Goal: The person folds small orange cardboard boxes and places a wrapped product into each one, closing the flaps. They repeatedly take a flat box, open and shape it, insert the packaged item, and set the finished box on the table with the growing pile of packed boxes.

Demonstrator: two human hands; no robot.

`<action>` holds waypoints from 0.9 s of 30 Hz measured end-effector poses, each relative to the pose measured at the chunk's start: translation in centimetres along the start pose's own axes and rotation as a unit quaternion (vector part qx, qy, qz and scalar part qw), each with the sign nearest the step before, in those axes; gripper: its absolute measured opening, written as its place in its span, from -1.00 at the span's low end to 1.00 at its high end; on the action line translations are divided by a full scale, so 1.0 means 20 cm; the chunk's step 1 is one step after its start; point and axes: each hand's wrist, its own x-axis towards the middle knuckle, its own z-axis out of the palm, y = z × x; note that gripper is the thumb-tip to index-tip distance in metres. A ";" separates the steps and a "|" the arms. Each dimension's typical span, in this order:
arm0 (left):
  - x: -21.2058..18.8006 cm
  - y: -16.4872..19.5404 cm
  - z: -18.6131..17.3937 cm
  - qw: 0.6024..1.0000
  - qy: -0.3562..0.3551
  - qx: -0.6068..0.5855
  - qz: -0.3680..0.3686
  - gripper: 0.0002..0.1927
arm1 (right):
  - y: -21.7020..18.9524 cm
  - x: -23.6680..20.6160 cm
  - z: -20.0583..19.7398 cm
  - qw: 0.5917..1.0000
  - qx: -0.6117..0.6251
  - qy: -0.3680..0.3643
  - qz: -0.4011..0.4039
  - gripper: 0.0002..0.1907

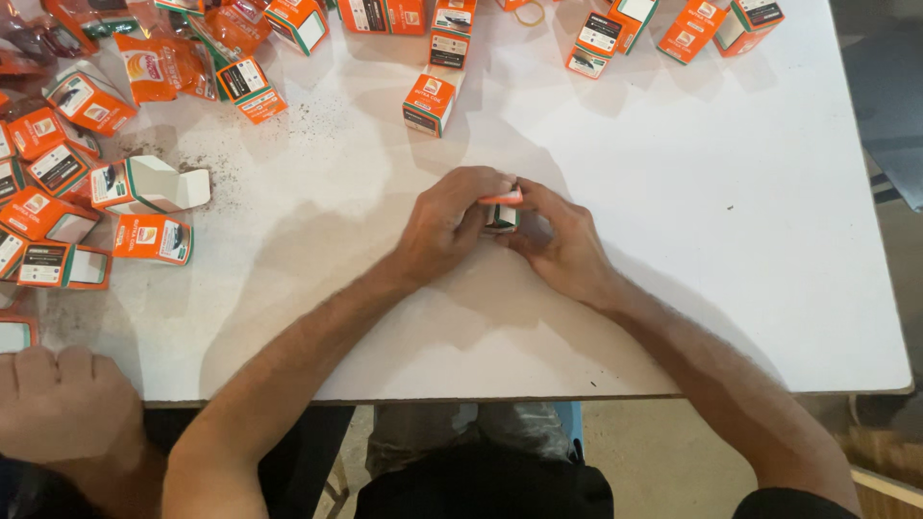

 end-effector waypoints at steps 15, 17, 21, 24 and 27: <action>-0.04 -0.02 -0.06 0.991 -0.095 0.057 0.073 -0.78 | -0.04 0.01 -0.03 0.998 0.024 -0.028 -0.058 -0.54; -0.04 -0.01 -0.08 0.983 -0.121 0.100 0.099 -0.76 | -0.02 0.00 -0.03 0.997 0.004 -0.028 -0.074 -0.62; -0.06 0.01 -0.08 0.969 -0.130 0.156 0.139 -0.75 | 0.02 -0.01 -0.02 0.993 -0.048 -0.031 -0.101 -0.71; -0.06 0.00 -0.07 0.975 -0.092 0.154 0.130 -0.56 | 0.02 0.04 -0.06 0.983 -0.099 -0.032 -0.148 -0.65; 0.00 -0.06 -0.09 0.959 0.025 0.266 0.090 -0.43 | -0.01 0.12 -0.13 0.949 -0.217 0.191 -0.124 -0.56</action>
